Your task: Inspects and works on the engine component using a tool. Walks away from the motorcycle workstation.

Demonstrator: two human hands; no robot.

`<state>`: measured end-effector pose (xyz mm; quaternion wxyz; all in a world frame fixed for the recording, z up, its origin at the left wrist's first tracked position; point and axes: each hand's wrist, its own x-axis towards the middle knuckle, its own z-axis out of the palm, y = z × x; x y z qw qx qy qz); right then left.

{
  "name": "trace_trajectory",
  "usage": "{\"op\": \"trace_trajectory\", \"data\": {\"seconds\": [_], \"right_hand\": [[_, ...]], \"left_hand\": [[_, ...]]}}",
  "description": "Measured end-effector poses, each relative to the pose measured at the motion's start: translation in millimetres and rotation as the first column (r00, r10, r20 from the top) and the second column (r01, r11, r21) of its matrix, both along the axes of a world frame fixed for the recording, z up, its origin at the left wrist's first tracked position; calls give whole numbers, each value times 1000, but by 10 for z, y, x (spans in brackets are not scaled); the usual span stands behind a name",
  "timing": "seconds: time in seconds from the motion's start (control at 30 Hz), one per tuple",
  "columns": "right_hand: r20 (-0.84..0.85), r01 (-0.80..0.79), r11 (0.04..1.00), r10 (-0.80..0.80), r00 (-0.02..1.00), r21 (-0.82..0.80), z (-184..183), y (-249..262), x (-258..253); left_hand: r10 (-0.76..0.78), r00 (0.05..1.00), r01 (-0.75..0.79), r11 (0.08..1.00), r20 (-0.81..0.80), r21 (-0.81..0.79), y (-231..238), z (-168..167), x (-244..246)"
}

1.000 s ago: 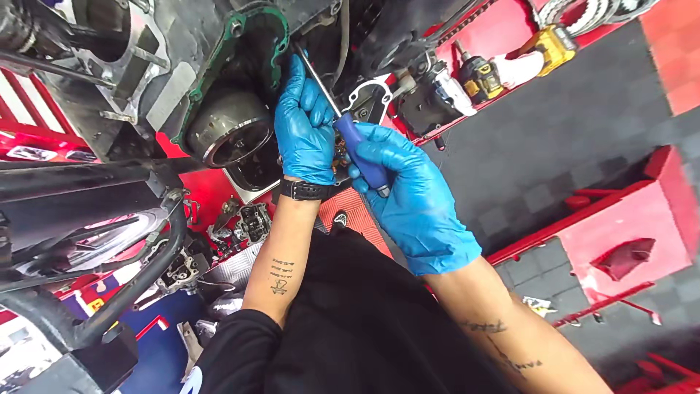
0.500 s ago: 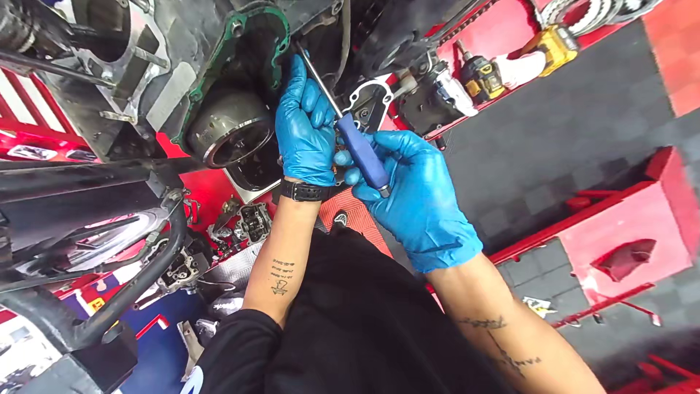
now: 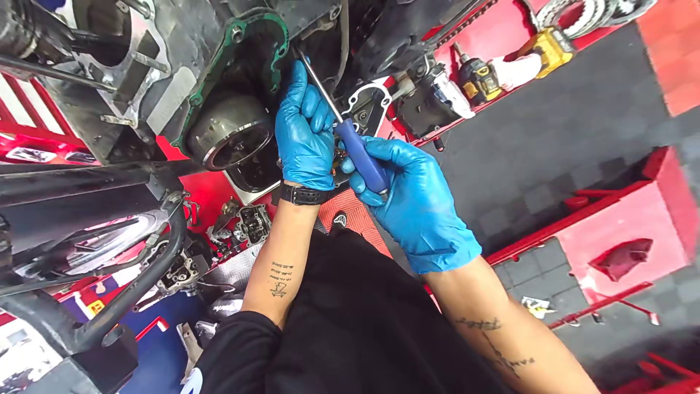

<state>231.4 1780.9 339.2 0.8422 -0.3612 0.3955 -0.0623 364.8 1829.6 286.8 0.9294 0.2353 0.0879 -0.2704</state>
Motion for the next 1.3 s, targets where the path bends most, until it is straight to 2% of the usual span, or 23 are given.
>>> {"op": "trace_trajectory", "data": {"seconds": [0.13, 0.3, 0.47, 0.57, 0.7, 0.8, 1.3], "right_hand": [[-5, -22, 999, 21, 1000, -47, -71, -68, -99], [26, -43, 987, 48, 999, -155, -164, -154, -262], [63, -53, 963, 72, 995, -264, -295, -261, -355], [99, -46, 951, 80, 992, -307, -365, -322, -367], [125, -33, 955, 73, 990, -295, -396, -345, -353], [125, -42, 958, 81, 989, -285, -395, -359, -342], [132, -33, 961, 72, 989, -276, -423, -473, -397]], "left_hand": [[-22, 997, 20, 999, 78, 31, 33, -22, -30], [-71, 966, 22, 981, 248, 194, 82, -36, -71], [-133, 923, 42, 967, 362, 250, 161, -51, -176], [-123, 938, 58, 978, 325, 202, 164, -49, -202], [-106, 969, 78, 989, 225, 129, 178, -64, -155], [-104, 971, 85, 991, 213, 99, 197, -95, -144], [-107, 972, 76, 986, 209, 150, 265, -204, -172]]}}
